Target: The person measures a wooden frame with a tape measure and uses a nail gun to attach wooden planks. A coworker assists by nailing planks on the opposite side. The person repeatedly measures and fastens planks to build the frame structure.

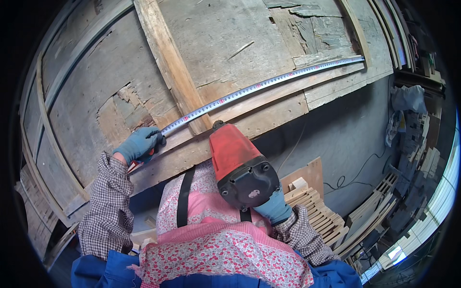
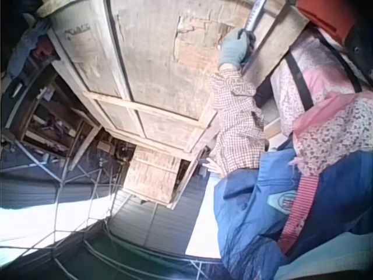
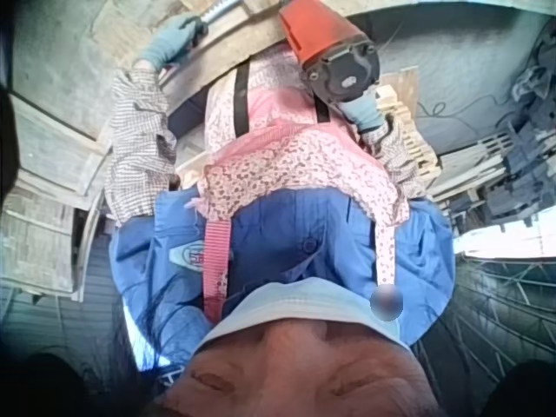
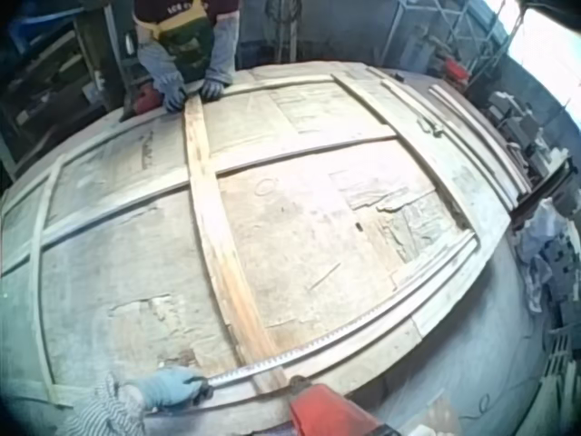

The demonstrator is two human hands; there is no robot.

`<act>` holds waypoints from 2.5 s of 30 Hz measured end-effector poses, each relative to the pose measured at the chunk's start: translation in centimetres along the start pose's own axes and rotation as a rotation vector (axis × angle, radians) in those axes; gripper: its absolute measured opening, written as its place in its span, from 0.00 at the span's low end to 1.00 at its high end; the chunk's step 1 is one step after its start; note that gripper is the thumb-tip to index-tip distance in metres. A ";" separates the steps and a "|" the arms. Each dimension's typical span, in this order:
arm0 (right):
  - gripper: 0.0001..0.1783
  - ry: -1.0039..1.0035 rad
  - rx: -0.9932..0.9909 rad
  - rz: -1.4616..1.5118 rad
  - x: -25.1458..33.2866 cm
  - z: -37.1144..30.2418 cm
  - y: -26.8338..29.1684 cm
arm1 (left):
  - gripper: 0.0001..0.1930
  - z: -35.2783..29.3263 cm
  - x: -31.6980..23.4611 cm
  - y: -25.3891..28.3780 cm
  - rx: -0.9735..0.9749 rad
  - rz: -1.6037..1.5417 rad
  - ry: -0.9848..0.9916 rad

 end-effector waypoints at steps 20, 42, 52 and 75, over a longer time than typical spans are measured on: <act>0.25 0.202 -0.096 -0.431 2.3 -0.1 1.3 | 0.14 0.0 0.2 0.2 -0.024 0.128 -0.002; 0.34 0.211 -0.128 -0.179 2.9 -1.3 3.0 | 0.13 -0.4 -0.5 0.1 0.006 0.016 0.087; 0.29 0.315 -0.098 -0.167 4.7 0.1 2.1 | 0.13 0.2 -0.4 -0.1 0.005 0.007 0.038; 0.29 0.218 0.055 -0.296 2.6 0.6 0.6 | 0.13 -0.1 -0.8 0.1 -0.053 0.075 0.009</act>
Point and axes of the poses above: each hand's wrist, its own z-axis towards the middle knuckle, its own y-axis out of the back of the hand, x = y × z, the point moved 8 cm from there along z, towards the middle knuckle, and after that the axes turned 1 degree about -x, right-handed, at the moved point
